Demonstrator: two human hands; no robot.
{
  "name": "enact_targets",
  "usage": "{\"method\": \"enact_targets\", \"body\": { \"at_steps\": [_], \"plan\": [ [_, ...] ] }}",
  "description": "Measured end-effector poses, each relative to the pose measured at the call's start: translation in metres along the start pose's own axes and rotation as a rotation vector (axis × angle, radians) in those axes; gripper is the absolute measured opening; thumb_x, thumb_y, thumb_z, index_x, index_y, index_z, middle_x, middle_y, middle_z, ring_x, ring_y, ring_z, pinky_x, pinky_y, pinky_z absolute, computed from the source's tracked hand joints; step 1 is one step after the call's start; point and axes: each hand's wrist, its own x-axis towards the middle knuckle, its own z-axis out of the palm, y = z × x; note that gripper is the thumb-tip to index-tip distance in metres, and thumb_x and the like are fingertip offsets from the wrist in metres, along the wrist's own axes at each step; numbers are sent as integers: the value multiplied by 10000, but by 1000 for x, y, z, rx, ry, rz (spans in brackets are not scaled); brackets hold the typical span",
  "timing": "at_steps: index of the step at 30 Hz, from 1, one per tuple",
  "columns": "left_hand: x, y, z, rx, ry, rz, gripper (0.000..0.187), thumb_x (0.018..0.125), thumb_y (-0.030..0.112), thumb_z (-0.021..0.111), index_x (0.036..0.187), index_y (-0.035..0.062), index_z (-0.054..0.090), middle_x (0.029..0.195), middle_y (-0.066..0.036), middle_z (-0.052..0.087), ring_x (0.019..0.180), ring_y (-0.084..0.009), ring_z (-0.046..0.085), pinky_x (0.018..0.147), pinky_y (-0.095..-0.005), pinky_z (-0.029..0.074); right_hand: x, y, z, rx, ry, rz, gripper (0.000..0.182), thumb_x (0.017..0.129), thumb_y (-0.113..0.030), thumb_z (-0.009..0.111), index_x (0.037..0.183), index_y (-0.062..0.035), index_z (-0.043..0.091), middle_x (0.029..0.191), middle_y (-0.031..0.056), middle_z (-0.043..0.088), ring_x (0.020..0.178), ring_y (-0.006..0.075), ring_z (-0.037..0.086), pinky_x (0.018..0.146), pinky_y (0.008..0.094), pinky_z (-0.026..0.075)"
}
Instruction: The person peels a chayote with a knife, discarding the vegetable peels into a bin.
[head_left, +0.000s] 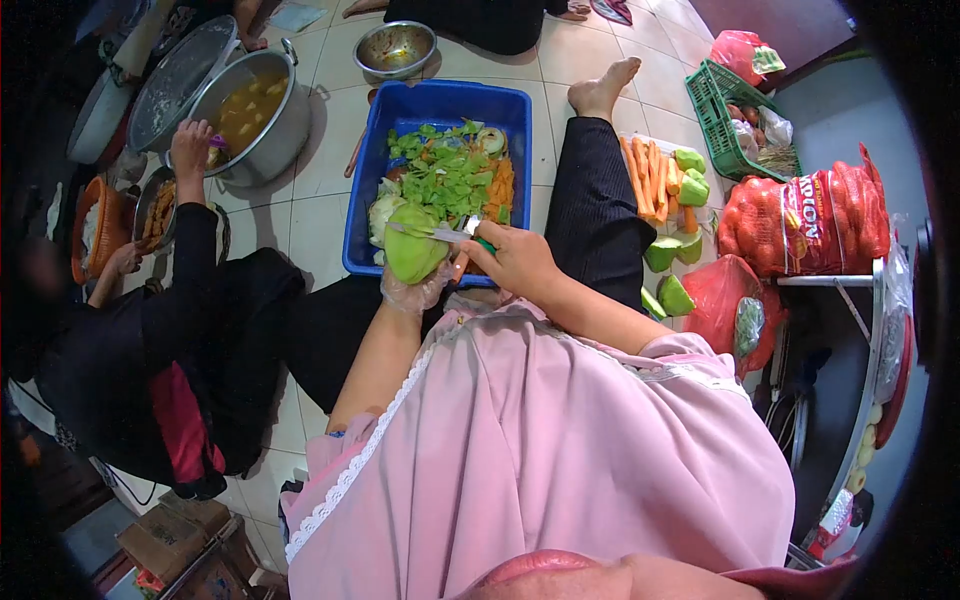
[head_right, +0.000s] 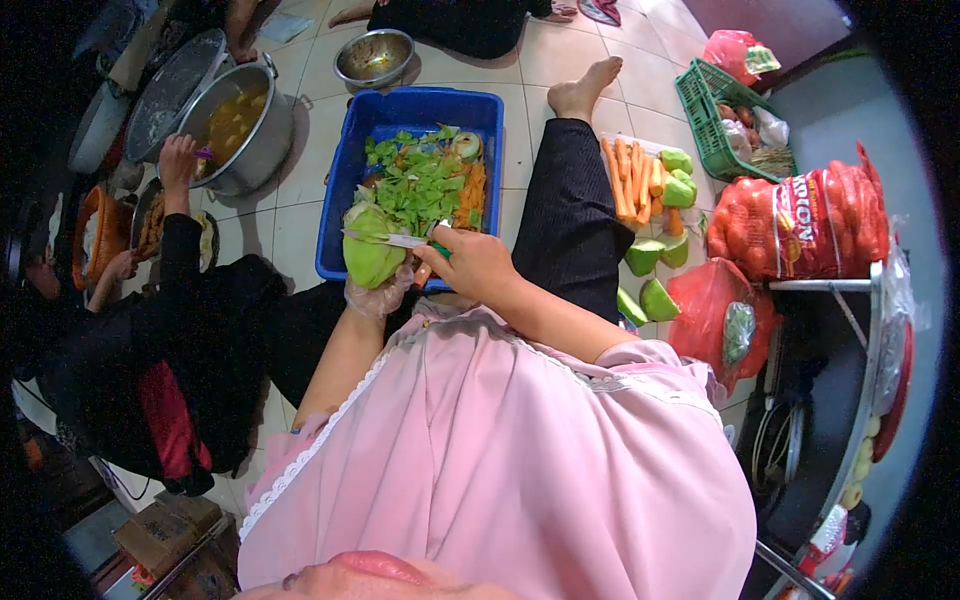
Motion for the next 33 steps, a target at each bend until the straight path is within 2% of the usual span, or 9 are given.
{"method": "enact_targets", "body": {
  "at_steps": [9,13,15,18,19,22,25,28,33],
  "plan": [
    [6,-4,-39,73,47,-199,370,910,310,600,1190,74,549,1033,-151,631,917,-310,671,582,-388,628,2,-9,-9,1,-146,127,478,922,-534,520,949,-73,641,832,210,677,814,400,656,687,486,501],
    [8,2,-36,102,-135,-208,361,912,290,613,1189,65,555,1085,-133,614,943,-277,626,583,-344,602,6,25,2,-34,-120,347,534,920,-564,494,1075,-81,661,939,234,682,907,403,654,763,488,505],
    [-3,2,7,56,-292,-111,360,922,311,594,1190,73,559,1111,-141,613,986,-294,627,588,-358,605,7,42,2,-16,-158,427,563,921,-570,481,1099,-67,659,972,247,677,956,403,647,804,487,499],
    [2,6,-33,57,132,-124,370,940,340,559,1212,89,553,1159,-151,612,1065,-323,615,642,-417,614,2,45,4,50,-180,486,548,932,-548,478,1069,-51,664,959,258,671,955,410,641,801,480,497],
    [8,6,-35,-28,15,-127,447,945,430,526,1241,95,542,1199,-165,604,1120,-346,598,723,-487,609,10,44,1,78,-179,498,542,936,-541,477,1058,-47,667,955,262,669,952,413,640,799,478,496],
    [7,7,0,59,-55,-149,669,889,621,503,1238,51,530,1116,-212,608,929,-348,664,697,-468,612,10,27,-8,218,-156,369,528,943,-525,481,1007,-35,668,932,271,661,931,424,633,783,479,490],
    [4,3,8,15,159,-44,758,864,697,469,1287,69,502,1197,-199,583,1047,-347,629,785,-500,594,6,1,-10,186,-179,269,510,945,-509,491,939,-28,659,845,260,657,837,435,635,735,498,483],
    [-3,1,28,96,147,-115,788,861,725,441,1322,87,478,1251,-182,561,1127,-340,591,801,-492,587,7,-7,-7,129,-178,211,489,943,-511,500,918,-44,645,762,224,653,763,422,640,690,499,483],
    [-5,8,16,204,118,-195,717,861,632,479,1320,81,479,1211,-166,593,1040,-329,638,774,-480,599,9,-16,-19,-41,-153,170,482,932,-528,512,929,-63,638,742,200,656,747,398,651,667,493,488]
  ]
}}
